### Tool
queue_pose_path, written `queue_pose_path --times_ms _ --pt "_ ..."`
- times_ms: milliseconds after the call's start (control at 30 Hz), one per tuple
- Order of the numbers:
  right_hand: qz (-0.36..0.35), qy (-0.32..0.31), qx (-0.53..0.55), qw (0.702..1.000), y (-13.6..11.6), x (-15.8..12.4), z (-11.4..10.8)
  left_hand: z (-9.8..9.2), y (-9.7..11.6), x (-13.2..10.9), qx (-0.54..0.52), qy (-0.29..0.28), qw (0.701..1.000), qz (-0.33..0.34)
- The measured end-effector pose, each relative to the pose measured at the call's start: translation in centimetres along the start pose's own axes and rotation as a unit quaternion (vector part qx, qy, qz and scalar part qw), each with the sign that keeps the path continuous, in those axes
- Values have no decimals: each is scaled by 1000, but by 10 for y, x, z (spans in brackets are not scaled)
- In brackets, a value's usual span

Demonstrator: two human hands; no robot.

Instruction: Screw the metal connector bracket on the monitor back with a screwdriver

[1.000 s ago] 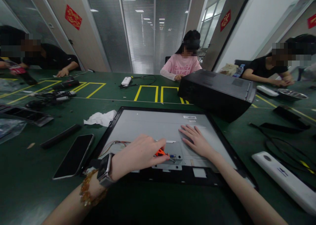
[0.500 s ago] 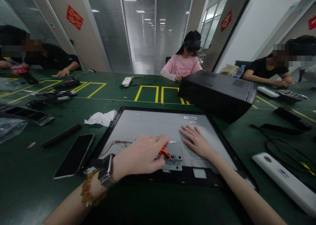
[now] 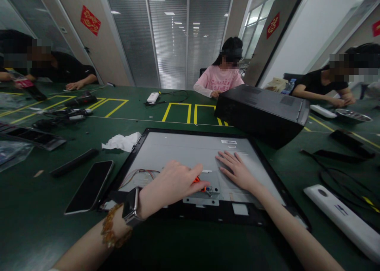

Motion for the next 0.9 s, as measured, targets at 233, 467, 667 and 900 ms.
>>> queue_pose_path --times_ms 233,467,667,900 --pt "1 10 2 1000 -1 0 -1 -1 -2 -1 2 32 999 -13" --pt "-1 8 4 1000 -1 0 -1 -15 5 -7 -117 1 993 35" --pt "1 9 4 1000 -1 0 -1 -15 4 -6 -138 -32 989 27" --pt "0 8 -1 1000 -1 0 -1 -5 3 -2 -94 -8 996 7"
Point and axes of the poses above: each hand's wrist, its own x-axis towards the middle knuckle, its own z-axis out of the palm, y = z × x, the point moved 5 cm from there along x, towards the middle knuckle, and after that the axes turned 9 degrees about x, right-handed, at the moved point
